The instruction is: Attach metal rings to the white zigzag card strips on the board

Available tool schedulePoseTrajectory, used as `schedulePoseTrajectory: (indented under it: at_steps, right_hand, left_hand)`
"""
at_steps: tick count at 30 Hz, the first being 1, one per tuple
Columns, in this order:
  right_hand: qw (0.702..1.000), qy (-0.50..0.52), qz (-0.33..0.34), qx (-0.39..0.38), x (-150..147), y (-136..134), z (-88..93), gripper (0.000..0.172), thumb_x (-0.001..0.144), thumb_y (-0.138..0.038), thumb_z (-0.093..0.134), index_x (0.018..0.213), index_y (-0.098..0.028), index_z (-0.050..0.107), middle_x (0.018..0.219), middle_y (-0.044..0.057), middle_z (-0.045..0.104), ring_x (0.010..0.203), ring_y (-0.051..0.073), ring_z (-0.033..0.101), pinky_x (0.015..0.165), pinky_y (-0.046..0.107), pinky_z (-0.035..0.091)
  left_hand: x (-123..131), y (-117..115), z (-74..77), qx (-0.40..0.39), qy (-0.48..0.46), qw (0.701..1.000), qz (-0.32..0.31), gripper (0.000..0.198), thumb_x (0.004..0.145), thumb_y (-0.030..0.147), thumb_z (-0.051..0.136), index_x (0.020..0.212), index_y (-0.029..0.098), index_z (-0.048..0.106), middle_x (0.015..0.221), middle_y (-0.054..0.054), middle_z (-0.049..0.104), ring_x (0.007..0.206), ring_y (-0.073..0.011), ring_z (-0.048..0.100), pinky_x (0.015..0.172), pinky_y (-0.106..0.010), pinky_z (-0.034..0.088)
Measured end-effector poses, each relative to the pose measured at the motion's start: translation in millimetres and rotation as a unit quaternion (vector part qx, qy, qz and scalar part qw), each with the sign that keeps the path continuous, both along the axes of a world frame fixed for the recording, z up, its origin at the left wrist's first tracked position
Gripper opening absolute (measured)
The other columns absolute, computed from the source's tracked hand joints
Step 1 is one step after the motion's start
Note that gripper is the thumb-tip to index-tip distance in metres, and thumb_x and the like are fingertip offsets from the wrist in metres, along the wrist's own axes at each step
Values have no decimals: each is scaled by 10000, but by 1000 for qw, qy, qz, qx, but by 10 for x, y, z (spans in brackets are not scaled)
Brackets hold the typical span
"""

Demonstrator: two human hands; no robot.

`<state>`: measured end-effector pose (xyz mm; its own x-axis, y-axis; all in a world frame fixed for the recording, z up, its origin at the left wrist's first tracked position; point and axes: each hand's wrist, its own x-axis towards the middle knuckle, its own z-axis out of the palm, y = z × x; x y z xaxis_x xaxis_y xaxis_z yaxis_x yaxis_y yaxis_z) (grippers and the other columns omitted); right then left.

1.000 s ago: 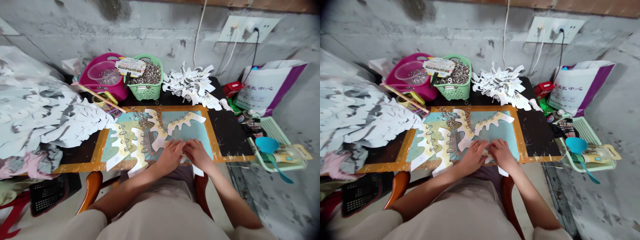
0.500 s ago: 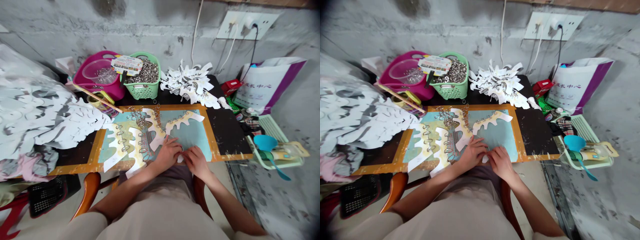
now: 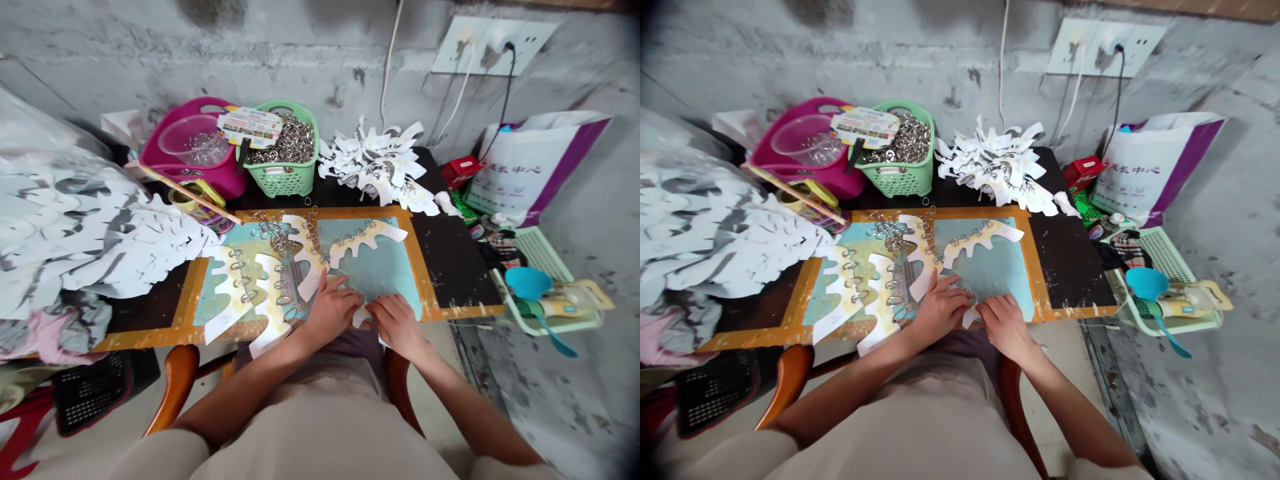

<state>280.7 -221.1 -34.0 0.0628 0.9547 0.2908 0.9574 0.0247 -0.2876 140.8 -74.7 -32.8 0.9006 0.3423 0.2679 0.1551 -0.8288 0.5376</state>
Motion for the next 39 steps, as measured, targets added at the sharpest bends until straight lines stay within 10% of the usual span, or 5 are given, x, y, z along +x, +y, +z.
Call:
schedulePoseTrajectory:
  at_steps: [9,24,39]
  right_hand:
    - [988,145,-46,14,-28,-60,11,261,935,-145,435,1096,-194,636,976,86,629,883,220,558,782,371,446]
    - [1000,-26,-12,5,4,-109,10,232,974,-171,446,1077,-144,653,914,89,670,801,215,530,693,360,361]
    - [988,102,-107,55,-207,-103,-95,384,897,-119,480,1279,-155,469,1027,91,684,946,254,566,830,404,424]
  left_hand:
    - [-10,-23,-42,21,-10,999,-27,205,901,172,562,928,280,735,1028,-9,731,1232,-253,518,1170,-595,111]
    - [-47,-34,-6,43,-3,999,-22,212,891,185,584,985,305,732,1070,-7,726,1229,-284,492,1147,-658,56]
    - [-75,-46,67,51,21,997,-56,270,829,134,572,1022,275,697,1102,-16,697,1269,-287,470,1153,-660,-3]
